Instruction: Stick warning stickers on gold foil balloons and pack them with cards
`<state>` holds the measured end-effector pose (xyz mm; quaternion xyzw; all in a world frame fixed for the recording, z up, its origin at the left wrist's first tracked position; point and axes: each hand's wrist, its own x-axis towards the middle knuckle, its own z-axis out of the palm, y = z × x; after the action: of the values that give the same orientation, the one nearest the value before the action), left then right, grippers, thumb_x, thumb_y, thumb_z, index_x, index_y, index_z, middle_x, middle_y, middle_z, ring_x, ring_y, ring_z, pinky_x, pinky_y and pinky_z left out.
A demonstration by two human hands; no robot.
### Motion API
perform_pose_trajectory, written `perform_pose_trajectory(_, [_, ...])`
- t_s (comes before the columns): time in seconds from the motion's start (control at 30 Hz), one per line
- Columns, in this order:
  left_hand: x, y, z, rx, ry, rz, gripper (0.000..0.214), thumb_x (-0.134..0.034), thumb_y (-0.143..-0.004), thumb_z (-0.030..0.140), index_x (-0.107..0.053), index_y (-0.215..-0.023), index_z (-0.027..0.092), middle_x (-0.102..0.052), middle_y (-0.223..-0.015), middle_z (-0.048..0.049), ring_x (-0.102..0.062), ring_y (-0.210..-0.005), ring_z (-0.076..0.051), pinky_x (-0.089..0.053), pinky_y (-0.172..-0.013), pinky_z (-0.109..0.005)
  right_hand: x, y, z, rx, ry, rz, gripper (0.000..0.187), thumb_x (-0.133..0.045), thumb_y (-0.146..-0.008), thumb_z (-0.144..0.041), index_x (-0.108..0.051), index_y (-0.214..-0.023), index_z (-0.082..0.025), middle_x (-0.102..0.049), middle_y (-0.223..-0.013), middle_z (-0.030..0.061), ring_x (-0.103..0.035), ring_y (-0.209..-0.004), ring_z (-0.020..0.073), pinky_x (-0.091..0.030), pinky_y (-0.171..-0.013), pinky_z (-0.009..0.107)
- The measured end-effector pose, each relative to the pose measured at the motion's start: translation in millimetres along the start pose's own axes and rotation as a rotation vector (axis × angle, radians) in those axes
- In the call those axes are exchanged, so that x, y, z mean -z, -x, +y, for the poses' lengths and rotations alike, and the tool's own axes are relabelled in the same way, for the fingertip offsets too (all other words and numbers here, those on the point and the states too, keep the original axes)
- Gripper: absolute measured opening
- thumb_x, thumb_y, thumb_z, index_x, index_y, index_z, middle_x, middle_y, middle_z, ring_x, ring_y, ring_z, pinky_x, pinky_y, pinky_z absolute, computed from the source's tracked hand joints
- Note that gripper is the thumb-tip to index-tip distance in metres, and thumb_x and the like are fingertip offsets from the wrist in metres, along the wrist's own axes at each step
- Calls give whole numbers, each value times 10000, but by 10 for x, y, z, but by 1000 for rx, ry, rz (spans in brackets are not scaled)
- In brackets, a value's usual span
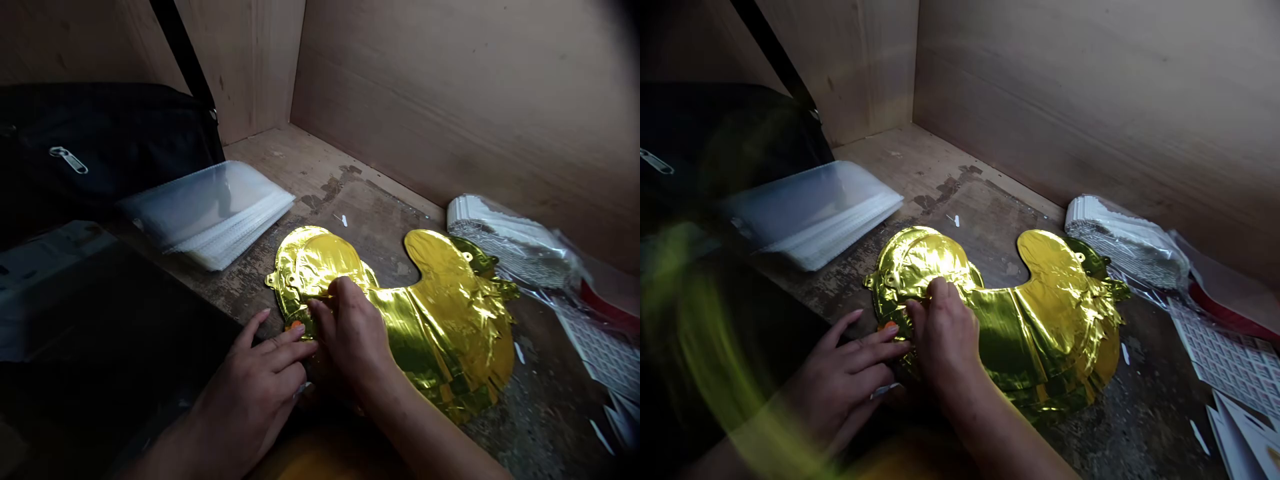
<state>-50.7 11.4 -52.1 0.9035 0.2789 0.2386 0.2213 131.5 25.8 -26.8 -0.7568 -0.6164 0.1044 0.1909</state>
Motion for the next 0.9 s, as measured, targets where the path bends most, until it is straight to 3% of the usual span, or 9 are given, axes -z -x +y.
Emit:
perform_pose_trajectory(0.07, [23, -8, 1, 15, 19, -15, 128, -546, -878, 148, -623, -905, 246, -664, -1252, 39, -534, -1258, -191, -13, -1180, -406, 36, 0, 42, -1, -41, 69, 30, -506, -876, -207, -535, -874, -206, -624, -774, 31, -547, -624, 170, -385, -570, 275])
perform_pose_trajectory(0.13, [55, -7, -1, 41, 54, -50, 120, -547, -883, 164, -624, -897, 255, -658, -1259, 42, -523, -1268, -199, -35, -1180, -438, 133, 70, 86, 116, -81, 102, 116, -471, -879, -141, -571, -898, -196, -633, -816, 48, -564, -682, 179, -429, -626, 294])
perform_pose_trajectory(0.27, [157, 49, -15, 79, 151, -97, 140, -553, -874, 158, -642, -881, 266, -625, -1303, 11, -485, -1303, -207, -185, -1174, -476, 289, 359, 153, 409, -101, -103, 96, -616, -839, -178, -632, -932, -199, -655, -997, 67, -582, -922, 224, -485, -819, 360])
perform_pose_trajectory(0.37, [277, 107, -10, 217, 250, -18, 129, -557, -886, 195, -664, -833, 242, -545, -1392, -35, -477, -1311, -227, -380, -1097, -417, 259, 511, 185, 386, -147, -91, 248, -692, -776, -160, -617, -1013, -168, -659, -1071, 88, -578, -985, 240, -506, -865, 385])
perform_pose_trajectory(0.47, [397, 128, 27, 329, 323, -31, 140, -567, -884, 204, -672, -792, 221, -531, -1405, -59, -556, -1234, -249, -510, -964, -364, 199, 528, 193, 366, -153, -66, 183, -677, -781, -145, -635, -959, -150, -677, -1059, 101, -602, -973, 242, -533, -859, 391])
perform_pose_trajectory(0.6, [444, 106, 87, 311, 328, -25, 143, -563, -878, 171, -678, -807, 215, -573, -1359, -73, -587, -1195, -250, -522, -953, -370, 182, 502, 185, 504, -24, -58, 187, -525, -885, -108, -685, -982, -97, -705, -1080, 146, -631, -1050, 256, -526, -949, 394])
perform_pose_trajectory(0.7, [415, 87, 108, 309, 301, 28, 138, -560, -882, 181, -678, -816, 211, -593, -1331, -84, -603, -1172, -246, -527, -948, -363, 198, 528, 175, 656, 65, -60, 255, -502, -844, -38, -681, -1025, -21, -704, -1066, 204, -632, -1075, 290, -513, -974, 396])
perform_pose_trajectory(0.8, [399, 87, 115, 323, 264, 72, 152, -547, -893, 194, -674, -812, 215, -609, -1298, -80, -609, -1155, -241, -537, -926, -352, 229, 550, 160, 591, 18, -134, 232, -555, -763, -5, -684, -953, -41, -701, -1012, 183, -646, -980, 277, -541, -887, 364])
perform_pose_trajectory(0.9, [402, 105, 118, 346, 254, 70, 151, -547, -900, 217, -675, -821, 233, -601, -1289, -59, -608, -1146, -225, -541, -916, -337, 258, 502, 164, 337, -115, -153, 168, -537, -822, -54, -646, -729, -141, -670, -781, 74, -613, -713, 187, -520, -664, 298])
